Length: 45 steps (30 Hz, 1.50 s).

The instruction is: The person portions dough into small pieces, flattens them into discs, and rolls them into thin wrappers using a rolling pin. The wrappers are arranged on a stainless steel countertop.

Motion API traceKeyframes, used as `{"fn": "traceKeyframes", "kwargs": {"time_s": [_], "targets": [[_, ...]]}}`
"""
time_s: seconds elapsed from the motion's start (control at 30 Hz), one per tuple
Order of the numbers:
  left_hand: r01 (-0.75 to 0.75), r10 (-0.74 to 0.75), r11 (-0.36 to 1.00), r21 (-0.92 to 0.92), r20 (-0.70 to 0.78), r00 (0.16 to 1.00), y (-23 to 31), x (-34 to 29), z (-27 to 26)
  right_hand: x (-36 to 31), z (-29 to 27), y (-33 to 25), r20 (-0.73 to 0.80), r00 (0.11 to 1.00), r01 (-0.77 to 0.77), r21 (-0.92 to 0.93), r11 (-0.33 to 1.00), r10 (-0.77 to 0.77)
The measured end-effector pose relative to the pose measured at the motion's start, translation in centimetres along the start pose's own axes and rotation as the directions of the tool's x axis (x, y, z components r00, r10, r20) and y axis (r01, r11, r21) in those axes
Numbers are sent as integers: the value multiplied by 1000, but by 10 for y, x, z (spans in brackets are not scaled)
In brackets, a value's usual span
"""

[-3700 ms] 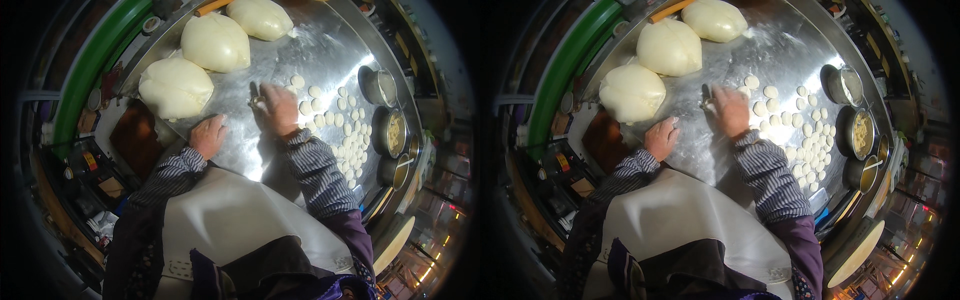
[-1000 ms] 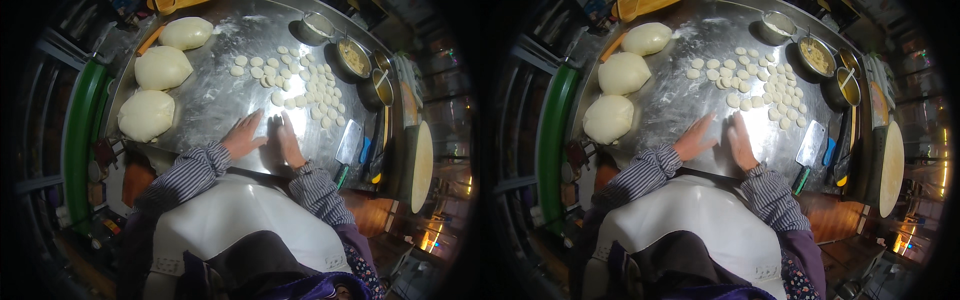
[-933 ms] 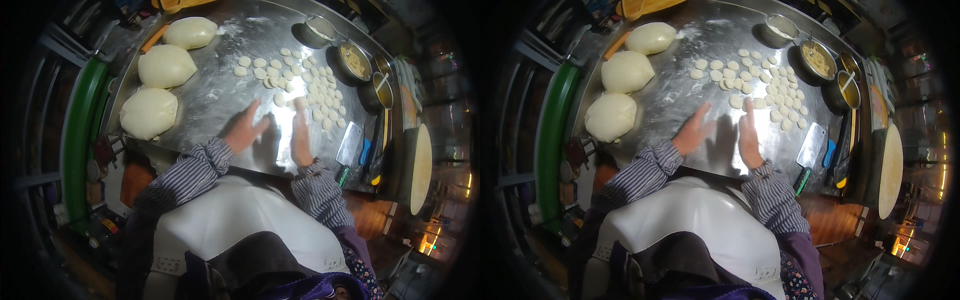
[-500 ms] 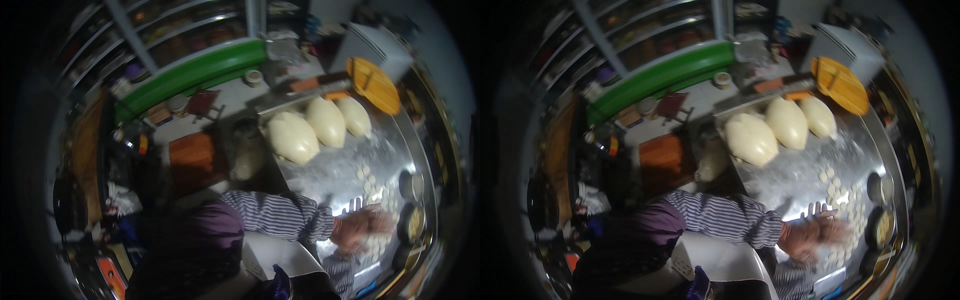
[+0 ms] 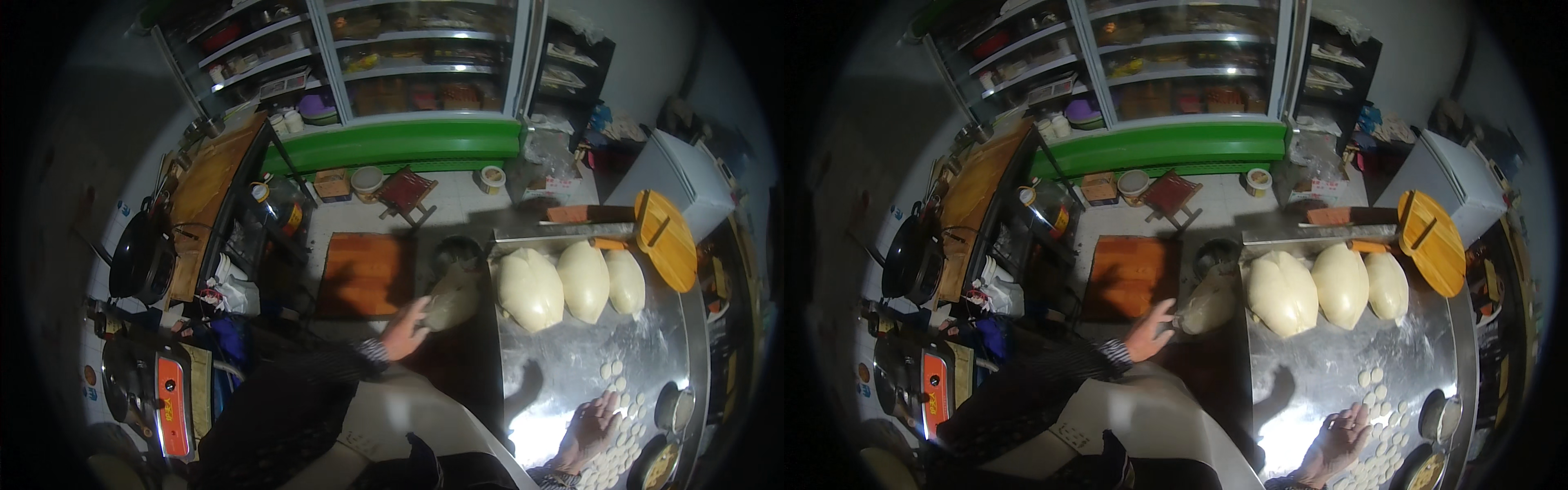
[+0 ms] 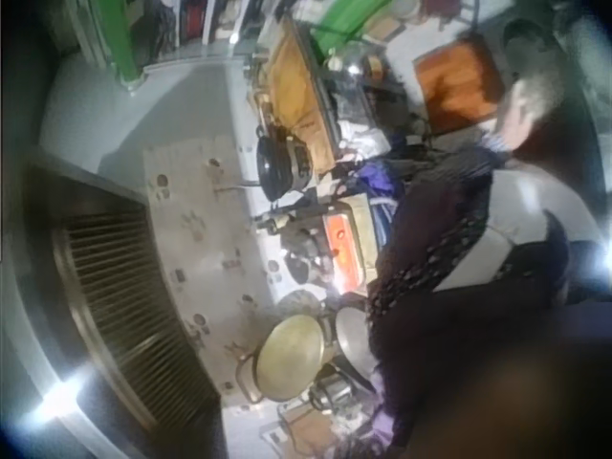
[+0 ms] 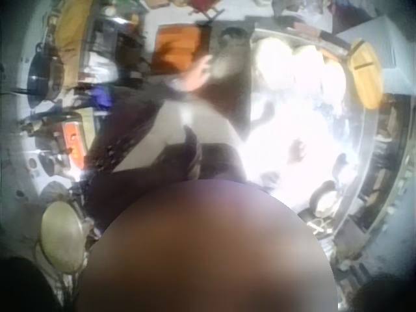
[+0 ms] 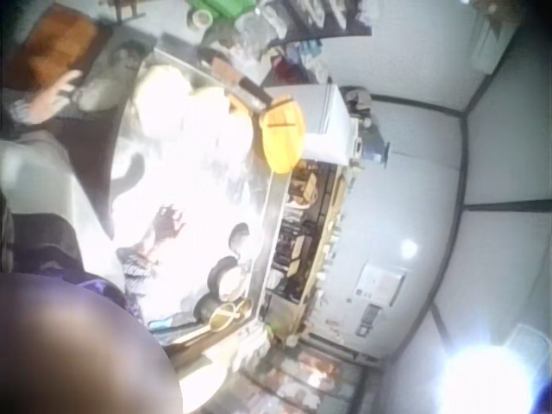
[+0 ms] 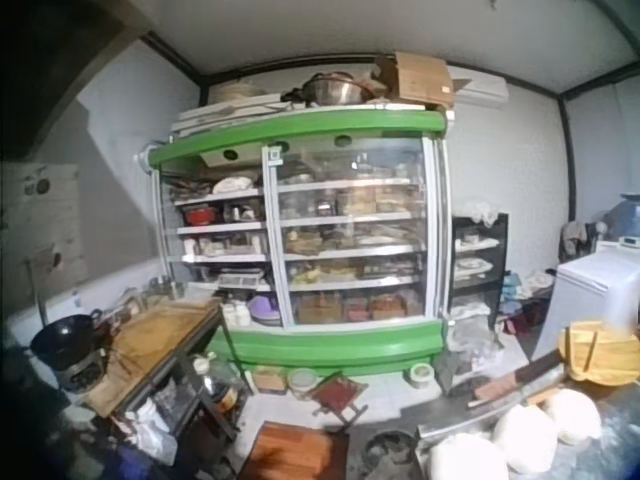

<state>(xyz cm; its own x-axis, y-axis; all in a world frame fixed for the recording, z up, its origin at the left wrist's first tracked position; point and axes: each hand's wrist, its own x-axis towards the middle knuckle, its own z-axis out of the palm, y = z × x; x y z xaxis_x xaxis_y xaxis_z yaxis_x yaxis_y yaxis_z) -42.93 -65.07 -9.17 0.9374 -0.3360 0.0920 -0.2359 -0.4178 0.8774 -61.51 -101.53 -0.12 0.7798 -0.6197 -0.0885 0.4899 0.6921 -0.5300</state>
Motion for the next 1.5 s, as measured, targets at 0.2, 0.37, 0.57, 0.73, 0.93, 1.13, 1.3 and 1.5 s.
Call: {"fn": "traceKeyframes", "kwargs": {"time_s": [0.2,0.37,0.57,0.73,0.93,1.13,1.3,1.5], "targets": [[102,-90,995,19,-331,939,-106,-15,-55,41,52,70,44,998,-29,-126,992,35],[217,-226,974,-69,-189,956,-168,32,-110,74,115,160,17,999,-28,-209,977,33],[-61,120,971,229,-252,960,-230,85,-222,107,205,271,-19,968,-243,-318,916,250],[469,-507,861,-199,-253,824,-279,96,-286,118,236,310,-183,957,-289,-526,800,225],[739,-738,672,51,-44,673,-264,98,-303,117,241,308,-213,967,-229,-473,851,141],[726,-731,682,83,50,681,-261,110,-288,136,214,244,-285,947,-59,-611,789,-150],[564,-557,824,-55,100,824,-301,121,-277,196,160,187,-346,856,-32,-776,630,-383],[365,-384,910,196,68,921,-307,119,-270,305,68,139,-380,772,-125,-877,465,-509]]}}
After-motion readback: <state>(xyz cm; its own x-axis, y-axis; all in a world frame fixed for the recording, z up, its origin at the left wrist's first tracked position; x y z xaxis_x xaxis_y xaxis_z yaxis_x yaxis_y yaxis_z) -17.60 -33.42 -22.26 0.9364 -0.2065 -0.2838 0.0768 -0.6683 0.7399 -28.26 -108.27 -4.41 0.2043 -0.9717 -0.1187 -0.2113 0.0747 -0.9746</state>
